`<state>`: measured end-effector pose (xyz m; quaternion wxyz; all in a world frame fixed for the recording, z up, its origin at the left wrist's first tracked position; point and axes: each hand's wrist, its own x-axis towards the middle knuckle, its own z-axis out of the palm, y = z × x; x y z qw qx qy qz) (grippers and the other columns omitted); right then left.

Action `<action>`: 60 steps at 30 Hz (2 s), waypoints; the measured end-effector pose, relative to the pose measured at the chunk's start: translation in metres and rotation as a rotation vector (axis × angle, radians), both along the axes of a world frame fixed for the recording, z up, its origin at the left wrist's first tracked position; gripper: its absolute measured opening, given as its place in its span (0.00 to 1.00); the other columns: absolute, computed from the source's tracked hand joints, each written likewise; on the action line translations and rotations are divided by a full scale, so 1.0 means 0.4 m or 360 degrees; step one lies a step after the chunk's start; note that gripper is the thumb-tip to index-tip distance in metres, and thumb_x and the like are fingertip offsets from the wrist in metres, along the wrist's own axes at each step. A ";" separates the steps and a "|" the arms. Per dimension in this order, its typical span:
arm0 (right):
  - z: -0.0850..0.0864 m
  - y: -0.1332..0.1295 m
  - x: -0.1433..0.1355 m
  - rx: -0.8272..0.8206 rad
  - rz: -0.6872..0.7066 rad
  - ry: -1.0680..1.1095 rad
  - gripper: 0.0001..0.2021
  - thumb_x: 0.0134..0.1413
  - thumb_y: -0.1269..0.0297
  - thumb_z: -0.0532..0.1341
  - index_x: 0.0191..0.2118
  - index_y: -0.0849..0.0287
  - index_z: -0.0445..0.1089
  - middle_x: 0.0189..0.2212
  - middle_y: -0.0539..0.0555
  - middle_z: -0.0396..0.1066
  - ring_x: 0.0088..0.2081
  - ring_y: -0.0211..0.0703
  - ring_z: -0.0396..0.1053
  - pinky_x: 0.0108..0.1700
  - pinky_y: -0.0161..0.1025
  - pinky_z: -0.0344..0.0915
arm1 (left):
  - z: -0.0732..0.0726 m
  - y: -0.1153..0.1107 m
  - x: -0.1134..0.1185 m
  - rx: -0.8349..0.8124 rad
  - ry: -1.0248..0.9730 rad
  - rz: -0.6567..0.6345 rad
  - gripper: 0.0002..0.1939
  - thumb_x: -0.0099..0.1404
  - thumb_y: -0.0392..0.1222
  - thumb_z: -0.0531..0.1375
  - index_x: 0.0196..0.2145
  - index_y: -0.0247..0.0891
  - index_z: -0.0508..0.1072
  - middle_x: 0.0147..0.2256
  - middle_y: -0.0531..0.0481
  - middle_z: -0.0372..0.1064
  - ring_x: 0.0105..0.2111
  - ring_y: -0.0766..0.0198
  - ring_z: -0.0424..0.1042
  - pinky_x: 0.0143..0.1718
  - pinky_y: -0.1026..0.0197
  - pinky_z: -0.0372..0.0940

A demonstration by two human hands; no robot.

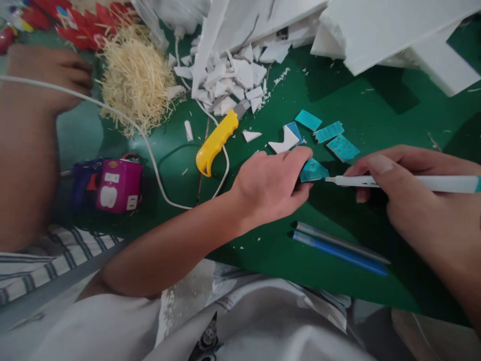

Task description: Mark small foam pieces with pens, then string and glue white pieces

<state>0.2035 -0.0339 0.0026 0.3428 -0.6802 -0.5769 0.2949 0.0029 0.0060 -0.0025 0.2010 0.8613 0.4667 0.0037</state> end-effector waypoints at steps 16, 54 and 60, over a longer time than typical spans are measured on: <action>0.005 0.008 -0.001 -0.0023 -0.0035 0.0101 0.13 0.59 0.56 0.64 0.26 0.52 0.78 0.18 0.49 0.70 0.18 0.35 0.63 0.20 0.37 0.55 | 0.004 -0.008 -0.027 0.0037 -0.0073 -0.0037 0.26 0.65 0.54 0.66 0.55 0.40 0.69 0.30 0.55 0.72 0.32 0.60 0.75 0.40 0.59 0.64; -0.032 0.002 0.026 0.0151 0.0106 0.0037 0.16 0.58 0.45 0.65 0.29 0.50 0.80 0.20 0.49 0.73 0.20 0.35 0.65 0.22 0.36 0.57 | 0.001 0.002 -0.019 0.0000 -0.0133 -0.0110 0.21 0.68 0.46 0.61 0.56 0.41 0.72 0.30 0.56 0.72 0.31 0.63 0.73 0.40 0.59 0.63; -0.037 -0.001 0.027 0.0167 0.0083 -0.0056 0.17 0.59 0.43 0.64 0.31 0.50 0.80 0.22 0.49 0.74 0.23 0.36 0.67 0.23 0.37 0.58 | -0.005 -0.002 -0.021 0.0064 -0.0134 -0.0130 0.19 0.67 0.44 0.61 0.55 0.41 0.72 0.30 0.56 0.72 0.31 0.63 0.73 0.38 0.60 0.62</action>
